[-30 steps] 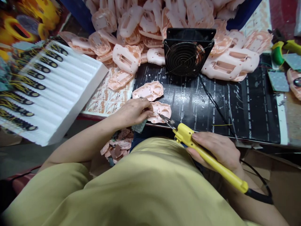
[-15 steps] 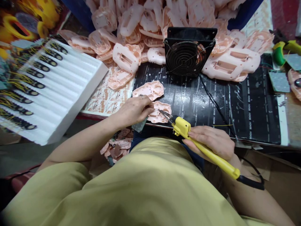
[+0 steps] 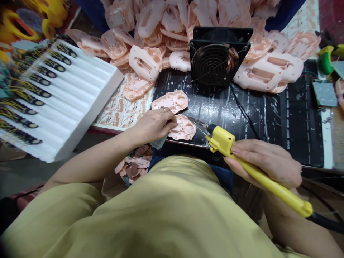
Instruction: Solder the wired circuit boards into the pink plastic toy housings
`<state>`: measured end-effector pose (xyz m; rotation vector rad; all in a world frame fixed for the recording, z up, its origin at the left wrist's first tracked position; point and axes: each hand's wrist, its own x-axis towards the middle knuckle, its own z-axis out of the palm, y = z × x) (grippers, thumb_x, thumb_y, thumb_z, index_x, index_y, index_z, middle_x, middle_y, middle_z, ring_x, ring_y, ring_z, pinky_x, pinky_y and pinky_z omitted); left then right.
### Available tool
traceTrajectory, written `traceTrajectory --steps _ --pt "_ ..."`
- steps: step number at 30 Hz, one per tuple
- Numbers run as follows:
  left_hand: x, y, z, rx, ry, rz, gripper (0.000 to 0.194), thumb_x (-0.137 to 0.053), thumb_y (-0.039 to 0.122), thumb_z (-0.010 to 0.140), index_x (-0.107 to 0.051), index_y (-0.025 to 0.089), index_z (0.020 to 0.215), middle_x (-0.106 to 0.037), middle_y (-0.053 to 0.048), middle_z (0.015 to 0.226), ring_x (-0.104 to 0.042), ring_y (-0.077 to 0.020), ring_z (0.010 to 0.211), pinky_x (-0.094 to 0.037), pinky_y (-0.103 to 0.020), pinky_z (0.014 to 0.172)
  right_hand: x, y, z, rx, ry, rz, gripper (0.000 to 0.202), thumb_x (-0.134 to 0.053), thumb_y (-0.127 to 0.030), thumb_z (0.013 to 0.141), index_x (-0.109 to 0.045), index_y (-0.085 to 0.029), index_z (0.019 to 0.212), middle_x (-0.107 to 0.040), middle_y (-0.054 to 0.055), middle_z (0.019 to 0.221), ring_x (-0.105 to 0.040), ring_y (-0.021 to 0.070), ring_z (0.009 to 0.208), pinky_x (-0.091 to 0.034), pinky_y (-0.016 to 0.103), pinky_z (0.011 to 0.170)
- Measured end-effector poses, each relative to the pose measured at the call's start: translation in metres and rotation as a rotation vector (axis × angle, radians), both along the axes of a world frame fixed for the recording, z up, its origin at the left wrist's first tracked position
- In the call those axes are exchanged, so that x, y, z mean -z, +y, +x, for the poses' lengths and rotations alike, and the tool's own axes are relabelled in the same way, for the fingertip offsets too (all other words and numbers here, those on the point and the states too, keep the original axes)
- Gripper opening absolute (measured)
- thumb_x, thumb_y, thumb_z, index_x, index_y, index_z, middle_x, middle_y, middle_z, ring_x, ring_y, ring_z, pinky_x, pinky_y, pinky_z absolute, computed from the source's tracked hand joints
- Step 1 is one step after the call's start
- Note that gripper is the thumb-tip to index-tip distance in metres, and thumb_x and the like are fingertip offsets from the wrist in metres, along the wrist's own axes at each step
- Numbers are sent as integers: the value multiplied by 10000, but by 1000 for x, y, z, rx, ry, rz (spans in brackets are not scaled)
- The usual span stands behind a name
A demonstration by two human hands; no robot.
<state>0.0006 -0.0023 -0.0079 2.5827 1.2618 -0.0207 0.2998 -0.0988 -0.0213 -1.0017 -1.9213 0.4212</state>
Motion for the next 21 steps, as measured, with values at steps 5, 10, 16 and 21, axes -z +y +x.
traceTrajectory --steps 5,10,16,21 --pt "0 0 0 15 -6 42 176 -544 176 944 -715 142 917 -716 -75 904 -686 -209 866 -516 -303 784 7 -1 -5 -84 -16 154 474 -800 -146 805 -681 -312 1232 -758 -14 796 -736 199 660 -631 277 543" --pt "2 -4 -4 60 -61 84 212 -531 166 953 -730 137 885 -720 -85 915 -682 -198 840 -514 -291 769 12 -6 -5 51 -124 182 704 -846 -195 779 -576 -299 1421 -785 8 933 -755 209 720 -654 276 627" --pt "2 -6 -13 1 -188 44 121 -639 164 899 -759 165 920 -742 -58 842 -683 -195 791 -494 -299 775 10 -13 -3 53 -155 208 690 -818 -214 815 -558 -298 1449 -787 26 921 -754 213 704 -661 279 623" --pt "-6 -3 -10 -8 -109 -89 122 -673 246 880 -763 180 831 -728 -34 747 -665 -194 735 -464 -293 728 18 -13 -5 -53 -55 202 682 -871 -146 728 -630 -269 1354 -780 -2 862 -752 210 689 -674 280 608"
